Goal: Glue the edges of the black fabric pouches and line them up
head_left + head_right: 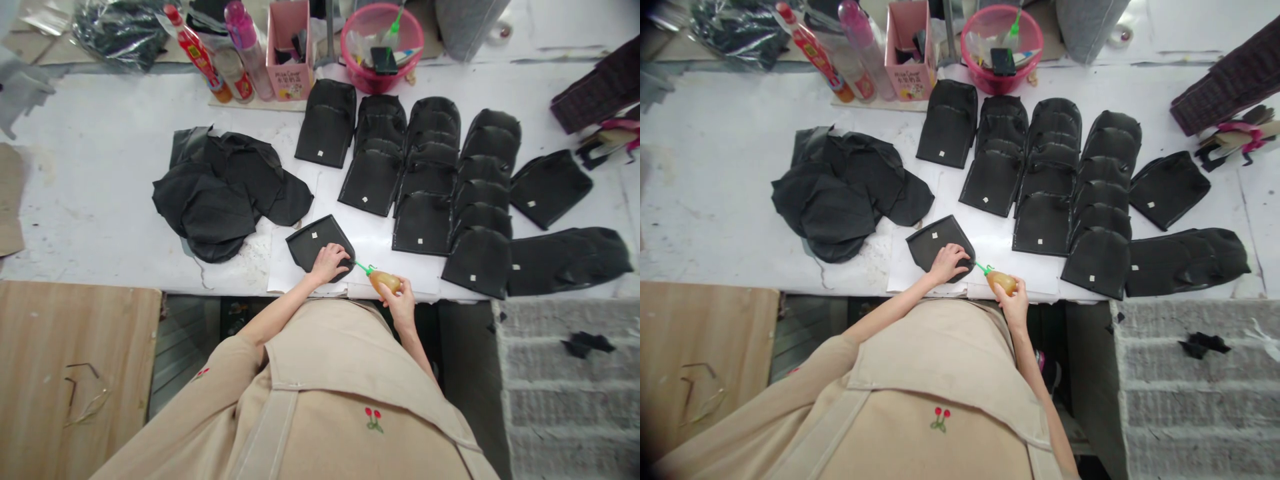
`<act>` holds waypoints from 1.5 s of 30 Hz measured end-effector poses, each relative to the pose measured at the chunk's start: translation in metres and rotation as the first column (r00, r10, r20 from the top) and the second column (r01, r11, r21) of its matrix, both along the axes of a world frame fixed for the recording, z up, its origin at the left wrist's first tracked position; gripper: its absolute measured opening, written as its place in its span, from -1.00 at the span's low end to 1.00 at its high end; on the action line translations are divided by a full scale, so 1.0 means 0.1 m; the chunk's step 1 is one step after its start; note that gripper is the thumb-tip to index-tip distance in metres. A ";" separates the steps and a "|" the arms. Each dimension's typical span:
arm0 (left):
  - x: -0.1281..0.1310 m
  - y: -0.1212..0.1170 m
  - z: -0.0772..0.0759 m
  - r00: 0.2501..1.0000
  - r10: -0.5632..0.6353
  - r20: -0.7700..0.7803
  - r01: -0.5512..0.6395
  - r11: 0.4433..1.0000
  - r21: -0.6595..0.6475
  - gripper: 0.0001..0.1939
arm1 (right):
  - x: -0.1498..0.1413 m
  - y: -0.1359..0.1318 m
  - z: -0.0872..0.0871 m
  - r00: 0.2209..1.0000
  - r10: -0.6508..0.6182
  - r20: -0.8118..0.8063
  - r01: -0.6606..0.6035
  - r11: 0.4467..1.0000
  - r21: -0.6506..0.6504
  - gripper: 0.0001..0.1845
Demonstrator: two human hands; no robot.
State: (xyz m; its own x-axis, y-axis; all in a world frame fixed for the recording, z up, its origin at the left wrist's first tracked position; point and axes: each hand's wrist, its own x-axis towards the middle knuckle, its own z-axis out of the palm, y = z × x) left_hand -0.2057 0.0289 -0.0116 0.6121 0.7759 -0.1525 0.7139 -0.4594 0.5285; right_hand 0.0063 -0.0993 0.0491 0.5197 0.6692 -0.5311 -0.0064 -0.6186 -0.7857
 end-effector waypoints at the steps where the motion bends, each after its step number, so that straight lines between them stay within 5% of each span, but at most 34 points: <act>1: 0.00 0.00 0.00 1.000 0.000 0.000 0.000 1.000 -0.002 -0.65 | 0.02 -0.01 0.02 0.999 -0.016 -0.045 0.016 1.000 0.008 -0.31; 6: 0.05 0.02 0.01 1.000 0.022 -0.012 -0.022 1.000 0.000 -0.68 | 0.07 -0.11 0.07 0.994 -0.072 -0.078 0.075 0.996 0.040 -0.31; 17: 0.11 0.07 0.00 0.998 0.051 -0.031 -0.051 0.999 -0.002 -0.71 | -0.05 -0.15 -0.12 0.956 0.108 0.274 -0.140 0.985 0.102 -0.33; 29: 0.10 0.10 0.04 0.999 0.035 -0.011 -0.035 0.999 -0.023 -0.74 | -0.09 -0.23 -0.12 0.896 0.234 0.377 -0.271 0.961 0.047 -0.41; 39: -0.59 -0.10 0.22 0.971 -0.240 0.014 0.240 0.970 -0.021 -0.63 | -0.10 -0.21 -0.08 0.879 0.247 0.407 -0.296 0.953 0.060 -0.44; 45: -0.68 -0.25 0.18 0.969 -0.233 -0.081 0.236 0.971 0.029 -0.71 | -0.08 -0.23 -0.08 0.873 0.299 0.386 -0.343 0.938 0.049 -0.44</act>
